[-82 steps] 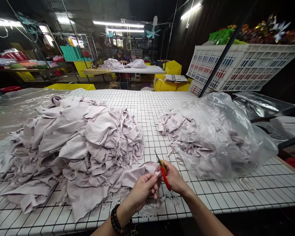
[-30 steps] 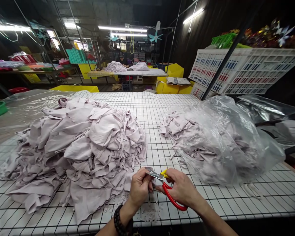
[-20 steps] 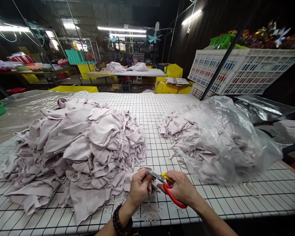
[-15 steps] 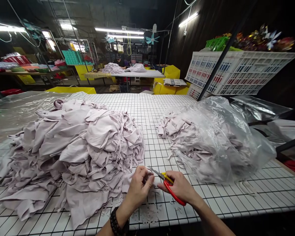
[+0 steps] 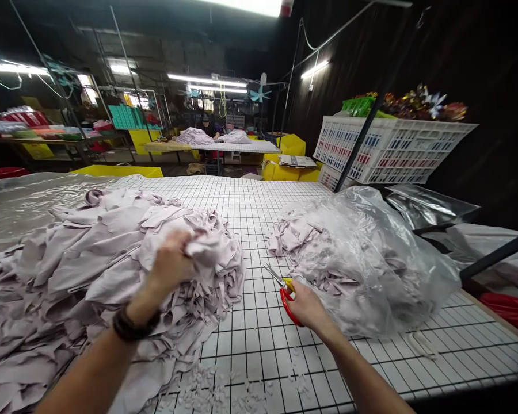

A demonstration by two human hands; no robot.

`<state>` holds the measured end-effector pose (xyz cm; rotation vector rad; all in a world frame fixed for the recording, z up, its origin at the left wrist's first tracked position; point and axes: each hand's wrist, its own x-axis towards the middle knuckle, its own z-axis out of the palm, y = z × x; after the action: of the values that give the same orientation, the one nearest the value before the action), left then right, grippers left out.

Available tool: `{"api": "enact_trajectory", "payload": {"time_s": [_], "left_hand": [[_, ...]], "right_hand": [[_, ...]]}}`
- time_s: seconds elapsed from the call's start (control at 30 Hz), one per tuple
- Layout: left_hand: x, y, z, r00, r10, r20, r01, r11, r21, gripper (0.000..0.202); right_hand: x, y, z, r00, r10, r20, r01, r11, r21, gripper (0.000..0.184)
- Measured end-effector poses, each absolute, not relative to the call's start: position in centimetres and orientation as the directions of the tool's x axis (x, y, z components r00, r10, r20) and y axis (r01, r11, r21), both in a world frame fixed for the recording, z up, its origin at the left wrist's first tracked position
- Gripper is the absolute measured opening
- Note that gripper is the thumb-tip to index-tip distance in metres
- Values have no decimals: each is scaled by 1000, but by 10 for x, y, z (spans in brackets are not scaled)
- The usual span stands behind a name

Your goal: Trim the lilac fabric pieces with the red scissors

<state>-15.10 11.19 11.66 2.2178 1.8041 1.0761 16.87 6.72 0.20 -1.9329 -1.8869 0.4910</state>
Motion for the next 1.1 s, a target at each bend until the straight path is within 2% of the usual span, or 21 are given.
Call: {"api": "enact_trajectory", "payload": {"time_s": [0.03, 0.07, 0.13, 0.23, 0.33, 0.4, 0.47, 0.5, 0.57, 0.67, 0.7, 0.8, 0.87, 0.97, 1.03, 1.1], "left_hand": [[-167, 128, 139, 9, 851, 525, 885, -251, 391, 37], [-182, 144, 158, -21, 852, 523, 936, -167, 310, 44], [-205, 171, 182, -81, 906, 415, 985, 11, 170, 53], [-217, 188, 188, -189, 944, 272, 980, 165, 106, 56], [-198, 169, 168, -143, 948, 283, 986, 113, 120, 54], [-174, 146, 147, 34, 940, 341, 977, -104, 189, 50], [-147, 127, 124, 261, 923, 284, 879, -348, 325, 46], [-133, 121, 113, 355, 904, 239, 806, -426, 412, 47], [-109, 118, 96, 447, 870, 210, 654, -478, 587, 57], [-78, 122, 80, 470, 856, 217, 391, -422, 818, 76], [-69, 123, 77, 501, 843, 198, 294, -381, 877, 74], [-50, 118, 67, 629, 770, 105, 84, -202, 976, 39], [-44, 108, 56, 644, 764, 28, 13, -47, 999, 27], [-46, 94, 30, 544, 828, -135, -23, 176, 984, 31], [-52, 90, 13, 431, 875, -220, 6, 241, 971, 32], [-59, 91, 5, 313, 917, -247, 47, 244, 969, 33]], "right_hand": [[168, 78, 5, 37, 998, 46, 871, -9, -492, 5], [168, 91, 8, 47, 997, 69, 878, -8, -478, 7], [170, 120, 15, 78, 991, 111, 887, -18, -462, 14], [181, 163, 30, 135, 977, 168, 881, -40, -472, 16], [194, 187, 45, 136, 973, 186, 853, -20, -522, 23], [198, 191, 54, 91, 977, 193, 820, 36, -571, 20], [196, 186, 64, 16, 977, 212, 768, 124, -629, 13], [193, 181, 70, -29, 975, 221, 732, 171, -659, 11], [186, 168, 88, -115, 965, 235, 653, 252, -714, 10], [179, 141, 124, -244, 936, 252, 497, 344, -797, 13], [178, 133, 135, -313, 913, 263, 360, 370, -856, 14], [177, 117, 153, -393, 888, 239, 170, 326, -930, 15], [177, 118, 150, -354, 916, 190, 204, 274, -940, 16], [175, 132, 126, -257, 957, 132, 287, 206, -936, 17], [173, 144, 105, -216, 972, 93, 328, 161, -931, 17], [172, 155, 83, -168, 985, 51, 387, 113, -915, 18]]}}
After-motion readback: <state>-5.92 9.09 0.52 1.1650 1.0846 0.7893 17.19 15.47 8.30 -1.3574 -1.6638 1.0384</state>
